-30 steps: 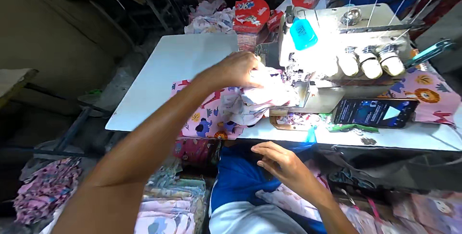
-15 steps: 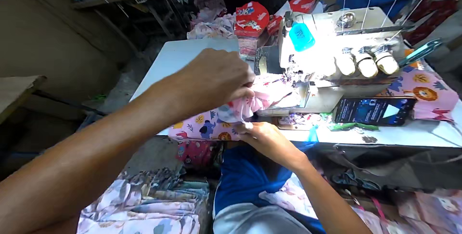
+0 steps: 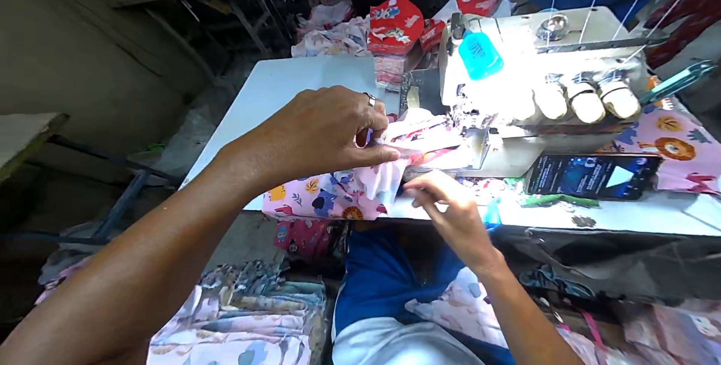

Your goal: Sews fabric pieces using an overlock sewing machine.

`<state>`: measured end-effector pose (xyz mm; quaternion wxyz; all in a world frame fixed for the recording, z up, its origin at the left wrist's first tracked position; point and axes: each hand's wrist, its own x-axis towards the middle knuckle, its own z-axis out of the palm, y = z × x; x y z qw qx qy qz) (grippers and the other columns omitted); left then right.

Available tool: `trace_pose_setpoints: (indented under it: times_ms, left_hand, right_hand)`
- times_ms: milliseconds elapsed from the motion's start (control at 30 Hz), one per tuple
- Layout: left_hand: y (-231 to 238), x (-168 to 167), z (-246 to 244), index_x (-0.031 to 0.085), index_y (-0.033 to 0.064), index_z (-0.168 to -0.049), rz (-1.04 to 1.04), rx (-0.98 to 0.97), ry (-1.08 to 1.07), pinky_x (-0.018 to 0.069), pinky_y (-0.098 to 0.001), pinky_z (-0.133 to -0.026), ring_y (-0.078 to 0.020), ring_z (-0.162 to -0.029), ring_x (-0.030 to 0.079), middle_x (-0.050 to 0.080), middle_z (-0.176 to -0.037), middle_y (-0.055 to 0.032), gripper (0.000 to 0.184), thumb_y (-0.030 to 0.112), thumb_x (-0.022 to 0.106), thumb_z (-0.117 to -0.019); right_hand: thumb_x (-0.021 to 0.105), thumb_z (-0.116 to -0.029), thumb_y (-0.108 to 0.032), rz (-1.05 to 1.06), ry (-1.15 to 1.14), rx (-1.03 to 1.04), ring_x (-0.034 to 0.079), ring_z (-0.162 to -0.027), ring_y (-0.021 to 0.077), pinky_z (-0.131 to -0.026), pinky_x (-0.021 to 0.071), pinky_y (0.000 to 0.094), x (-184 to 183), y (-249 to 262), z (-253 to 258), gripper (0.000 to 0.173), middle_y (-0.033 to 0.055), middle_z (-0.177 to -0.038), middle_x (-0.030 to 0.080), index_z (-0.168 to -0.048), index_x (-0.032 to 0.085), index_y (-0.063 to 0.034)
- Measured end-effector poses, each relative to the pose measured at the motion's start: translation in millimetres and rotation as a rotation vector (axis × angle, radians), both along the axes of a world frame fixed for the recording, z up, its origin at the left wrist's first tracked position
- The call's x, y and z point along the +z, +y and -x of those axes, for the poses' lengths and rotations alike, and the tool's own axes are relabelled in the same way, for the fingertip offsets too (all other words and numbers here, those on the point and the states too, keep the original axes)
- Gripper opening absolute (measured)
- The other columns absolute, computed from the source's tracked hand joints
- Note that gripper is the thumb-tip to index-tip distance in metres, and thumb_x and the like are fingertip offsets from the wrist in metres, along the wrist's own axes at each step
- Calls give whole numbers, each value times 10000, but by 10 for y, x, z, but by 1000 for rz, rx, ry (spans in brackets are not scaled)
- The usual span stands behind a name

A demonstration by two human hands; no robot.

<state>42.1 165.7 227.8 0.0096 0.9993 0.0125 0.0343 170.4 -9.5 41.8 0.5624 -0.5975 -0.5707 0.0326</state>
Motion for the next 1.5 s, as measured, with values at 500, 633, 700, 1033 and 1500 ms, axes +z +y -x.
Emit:
trace_pose_setpoints:
  times_ms: [500,633,700,1033,1500]
  left_hand:
    - [-90,-75,-40,675,158,-838,-110,8,-95,408,-379,-548,-185,-705,622,642,-863,-22,347,447,542,-977]
    - [-79,-90,-32,688,158,-846,-108,-5,-89,420,-385,-564,-193,-731,635,660,-887,-27,337,436,547,-974]
    - [-137,-88,-27,694,162,-842,-111,-49,-78,435,-374,-556,-187,-735,645,672,-908,-29,347,446,542,-972]
    - [-164,-83,8,695,155,-863,-152,-45,-82,417,-360,-540,-185,-716,640,669,-917,-32,335,425,536,-983]
    - [-132,-88,-4,670,159,-815,-77,-55,-107,403,-316,-528,-136,-652,583,608,-818,-3,321,423,563,-963]
  right_hand:
    - [703,-956,-134,-202,-291,-297,643,-1014,236,-894,497,337,267,130,-315,112,129,-1022,710,-985,771,-50]
    - [665,-983,-117,-185,-285,-242,673,-988,223,-884,538,329,243,135,-367,143,130,-1027,722,-1038,769,-36]
    - [640,-983,-80,-171,-273,-248,670,-971,234,-879,528,340,266,153,-382,143,140,-1017,718,-1042,759,-26]
    - [680,-990,-217,-178,-324,-265,649,-1064,253,-940,487,396,194,156,-443,188,130,-1095,719,-1045,785,-71]
    - [700,-960,-110,-211,-230,-304,656,-1019,225,-941,480,390,161,124,-489,129,116,-1017,724,-1048,761,-39]
